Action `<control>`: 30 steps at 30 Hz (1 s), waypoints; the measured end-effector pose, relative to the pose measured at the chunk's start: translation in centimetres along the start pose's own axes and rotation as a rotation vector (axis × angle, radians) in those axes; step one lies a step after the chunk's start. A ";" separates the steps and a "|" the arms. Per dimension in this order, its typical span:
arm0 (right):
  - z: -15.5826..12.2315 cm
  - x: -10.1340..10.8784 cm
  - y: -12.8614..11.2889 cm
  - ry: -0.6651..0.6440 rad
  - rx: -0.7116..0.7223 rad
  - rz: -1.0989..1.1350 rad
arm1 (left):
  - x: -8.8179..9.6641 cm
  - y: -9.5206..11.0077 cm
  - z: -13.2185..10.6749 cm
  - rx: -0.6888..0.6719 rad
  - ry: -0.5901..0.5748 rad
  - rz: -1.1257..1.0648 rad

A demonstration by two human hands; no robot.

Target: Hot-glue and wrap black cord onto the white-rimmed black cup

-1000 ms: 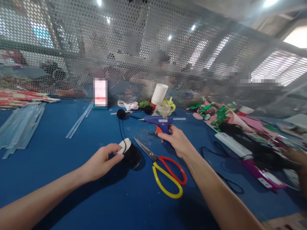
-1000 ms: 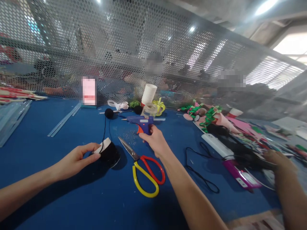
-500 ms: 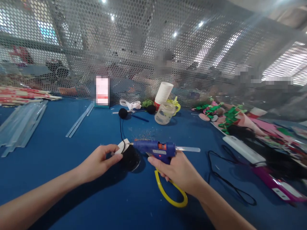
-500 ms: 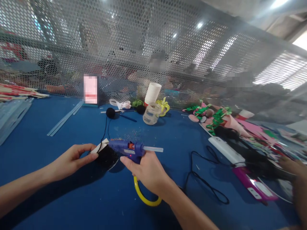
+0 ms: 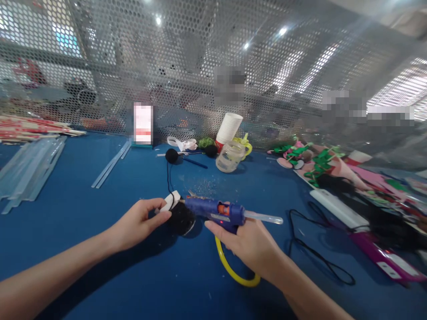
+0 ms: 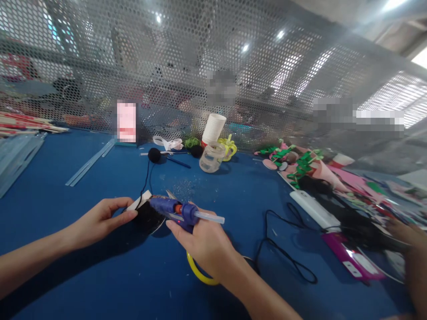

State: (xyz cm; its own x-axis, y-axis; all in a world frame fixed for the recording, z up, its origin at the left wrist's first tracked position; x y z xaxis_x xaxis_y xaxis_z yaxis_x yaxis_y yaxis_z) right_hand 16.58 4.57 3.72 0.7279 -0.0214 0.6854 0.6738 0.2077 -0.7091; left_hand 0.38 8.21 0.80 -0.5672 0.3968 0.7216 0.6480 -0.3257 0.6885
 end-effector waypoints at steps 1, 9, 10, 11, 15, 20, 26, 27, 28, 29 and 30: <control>0.0 0.0 0.0 0.005 0.003 -0.001 | 0.0 0.0 0.0 -0.004 -0.001 0.000; -0.3 -0.1 -0.1 0.010 -0.004 0.026 | 0.1 0.5 -0.1 -0.012 -0.001 -0.012; -0.3 -0.3 -0.1 -0.009 -0.004 0.025 | 0.1 0.5 -0.1 -0.013 -0.001 -0.017; -0.3 -0.4 -0.1 -0.022 -0.009 0.029 | 0.1 0.6 -0.1 -0.013 -0.001 -0.022; -0.3 -0.2 -0.1 -0.012 -0.040 0.050 | 0.1 0.5 -0.1 -0.017 -0.004 -0.035; -0.2 -0.4 -0.2 -0.034 -0.073 0.084 | 0.1 0.4 0.0 -0.033 0.007 -0.003; -0.3 -0.5 -0.3 -0.033 -0.052 0.075 | 0.1 0.4 0.0 -0.037 0.001 0.026; -0.3 -0.5 -0.3 -0.044 -0.041 0.083 | 0.1 0.4 0.0 -0.038 0.003 0.029; -0.3 -0.5 -0.3 -0.044 -0.031 0.083 | 0.2 0.4 0.0 -0.036 0.005 0.032; -0.3 -0.4 -0.3 -0.035 -0.025 0.072 | 0.1 0.4 0.0 -0.035 0.005 0.034; -0.3 -0.3 -0.3 -0.021 -0.027 0.055 | 0.1 0.4 0.0 -0.034 0.004 0.037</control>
State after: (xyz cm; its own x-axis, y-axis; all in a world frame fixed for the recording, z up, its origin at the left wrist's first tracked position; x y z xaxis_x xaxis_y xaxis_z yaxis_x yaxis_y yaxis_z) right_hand 16.19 4.26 3.66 0.7612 0.0103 0.6485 0.6363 0.1815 -0.7498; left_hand 0.52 8.13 1.17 -0.5456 0.3807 0.7466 0.6508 -0.3687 0.6637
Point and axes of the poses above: each hand's wrist, its own z-axis towards the middle knuckle, its own x-axis out of the back of the hand, y = z × x, the point moved 8 cm from there along z, towards the middle knuckle, and after that the axes turned 13 degrees about z, right-handed, at the moved point
